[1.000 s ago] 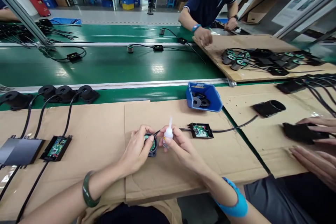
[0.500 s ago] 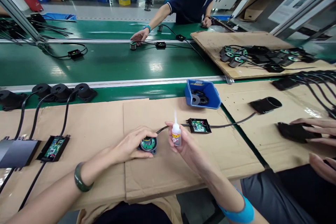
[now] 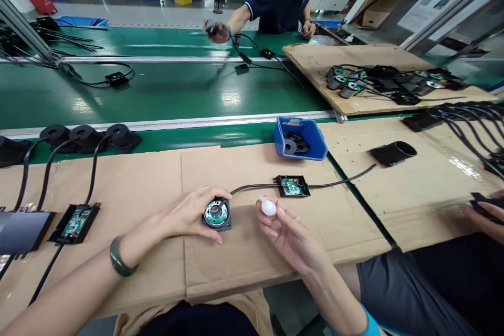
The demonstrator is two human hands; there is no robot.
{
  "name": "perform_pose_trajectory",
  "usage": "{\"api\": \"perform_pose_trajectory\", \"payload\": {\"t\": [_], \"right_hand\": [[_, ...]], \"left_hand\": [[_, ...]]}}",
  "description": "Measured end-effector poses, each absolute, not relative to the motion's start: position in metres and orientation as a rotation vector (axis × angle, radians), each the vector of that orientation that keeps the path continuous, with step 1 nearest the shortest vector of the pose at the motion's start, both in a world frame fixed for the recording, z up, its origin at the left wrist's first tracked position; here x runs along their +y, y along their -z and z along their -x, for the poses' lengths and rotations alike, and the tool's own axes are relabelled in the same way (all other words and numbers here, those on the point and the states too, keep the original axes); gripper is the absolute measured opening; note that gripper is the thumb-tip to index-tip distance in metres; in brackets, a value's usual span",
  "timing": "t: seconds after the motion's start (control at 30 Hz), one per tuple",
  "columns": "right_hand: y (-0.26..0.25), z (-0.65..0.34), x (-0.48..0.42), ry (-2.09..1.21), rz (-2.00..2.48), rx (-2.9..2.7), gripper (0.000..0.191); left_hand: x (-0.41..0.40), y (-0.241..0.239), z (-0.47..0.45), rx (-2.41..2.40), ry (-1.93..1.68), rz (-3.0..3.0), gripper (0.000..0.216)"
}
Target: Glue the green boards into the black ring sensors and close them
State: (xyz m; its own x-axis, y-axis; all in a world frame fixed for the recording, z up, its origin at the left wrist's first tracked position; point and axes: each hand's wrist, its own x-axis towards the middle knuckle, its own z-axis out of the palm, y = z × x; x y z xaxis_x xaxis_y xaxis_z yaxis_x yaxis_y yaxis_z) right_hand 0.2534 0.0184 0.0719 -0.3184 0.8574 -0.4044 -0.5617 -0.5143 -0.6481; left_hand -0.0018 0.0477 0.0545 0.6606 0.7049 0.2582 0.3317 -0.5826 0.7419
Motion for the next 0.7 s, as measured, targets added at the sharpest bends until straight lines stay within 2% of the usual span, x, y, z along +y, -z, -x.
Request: {"api": "perform_pose_trajectory", "payload": {"t": [0.2,0.47,0.7], "right_hand": [[-0.066,-0.252,0.017,-1.977,0.876,-0.307,0.033],[-0.062,-0.250,0.014,-1.938,0.825,-0.159,0.035],[-0.070,-0.261,0.020,-1.779,0.887,-0.229,0.042]], "left_hand": [[0.062,-0.059,0.003,0.624,-0.614,-2.268,0.075],[0.052,-0.055,0.002,0.880,-0.665,-2.036,0.074],[0.053,-0.086,-0.009,0.946,-0.310,-2.297,0.072]]}}
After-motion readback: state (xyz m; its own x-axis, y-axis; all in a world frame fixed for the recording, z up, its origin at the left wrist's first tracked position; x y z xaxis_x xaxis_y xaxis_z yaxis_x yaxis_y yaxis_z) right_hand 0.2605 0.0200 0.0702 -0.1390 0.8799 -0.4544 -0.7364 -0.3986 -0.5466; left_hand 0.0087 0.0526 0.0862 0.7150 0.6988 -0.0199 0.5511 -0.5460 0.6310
